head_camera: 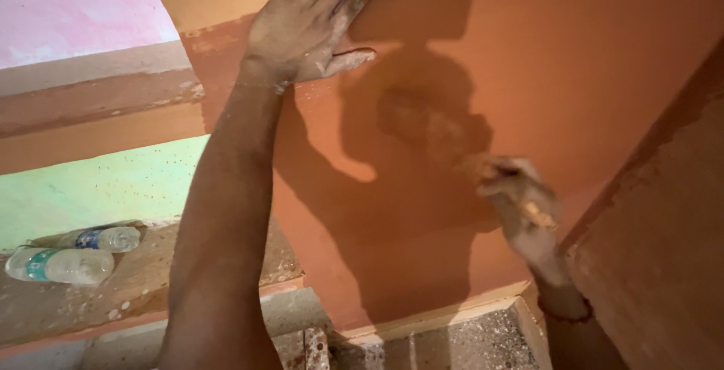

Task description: The person uses a small wooden tool to smooth a wet orange plastered wall while supporting the surface with the left hand. The person repeatedly scrapes and levels the plaster near a corner and along a horizontal ledge.

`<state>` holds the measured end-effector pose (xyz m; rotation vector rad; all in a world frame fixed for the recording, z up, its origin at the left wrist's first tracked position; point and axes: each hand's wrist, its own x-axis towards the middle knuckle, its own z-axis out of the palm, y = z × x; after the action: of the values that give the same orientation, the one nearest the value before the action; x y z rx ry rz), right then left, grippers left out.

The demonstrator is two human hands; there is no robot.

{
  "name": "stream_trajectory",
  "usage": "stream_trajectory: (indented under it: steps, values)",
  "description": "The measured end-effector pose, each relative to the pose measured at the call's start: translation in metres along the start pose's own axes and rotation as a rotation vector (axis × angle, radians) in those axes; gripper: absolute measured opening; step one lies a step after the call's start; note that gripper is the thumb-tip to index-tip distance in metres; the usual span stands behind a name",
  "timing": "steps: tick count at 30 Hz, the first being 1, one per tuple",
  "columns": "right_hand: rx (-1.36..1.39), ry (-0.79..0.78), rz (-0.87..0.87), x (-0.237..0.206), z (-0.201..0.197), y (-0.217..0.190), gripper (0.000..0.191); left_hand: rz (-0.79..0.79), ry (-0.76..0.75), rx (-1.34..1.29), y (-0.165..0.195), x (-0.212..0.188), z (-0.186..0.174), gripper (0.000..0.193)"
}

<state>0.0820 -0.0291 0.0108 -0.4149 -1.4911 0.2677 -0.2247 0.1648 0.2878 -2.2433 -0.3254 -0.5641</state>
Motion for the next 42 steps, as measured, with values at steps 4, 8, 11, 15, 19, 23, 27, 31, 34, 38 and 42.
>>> stream_trajectory:
  steps: [4,8,11,15,19,23,27,31,34,38,42]
  values:
    - [-0.445,0.219,-0.18,0.014,-0.05,-0.02,0.017,0.001,0.02,-0.007,0.002,0.002,0.003,0.099]
    - [-1.026,0.496,-0.156,0.015,-0.052,-0.06,0.015,-0.01,-0.01,0.003,0.0,0.0,0.005,0.099]
    - [-1.2,0.464,-0.205,0.036,-0.033,-0.073,0.014,-0.034,-0.04,0.09,0.002,0.002,0.006,0.102]
    - [-1.014,0.324,-0.184,0.07,-0.006,-0.069,0.01,-0.051,-0.024,0.014,0.004,0.002,0.005,0.104]
    - [-0.661,0.297,-0.003,0.063,0.019,-0.072,0.006,-0.033,-0.065,0.002,0.002,0.004,0.001,0.11]
    - [-0.404,0.333,-0.103,0.057,0.023,-0.068,0.013,-0.02,-0.062,0.029,0.002,0.007,-0.003,0.116]
    - [-0.137,0.227,-0.136,0.079,0.016,-0.042,0.014,-0.039,-0.08,-0.003,0.004,0.003,-0.008,0.117]
    - [0.129,0.176,0.02,0.113,0.016,-0.028,0.012,-0.044,-0.083,0.019,0.005,0.002,-0.01,0.121]
    - [0.041,0.146,0.039,0.13,0.013,-0.046,0.011,-0.025,-0.077,0.038,0.004,0.002,-0.011,0.121]
    - [-0.611,0.305,-0.074,0.121,-0.003,-0.092,0.005,-0.004,-0.038,0.039,0.004,0.002,-0.007,0.119]
    - [-0.721,0.511,-0.078,0.107,-0.02,-0.107,0.011,-0.028,-0.058,0.047,0.004,0.001,-0.005,0.119]
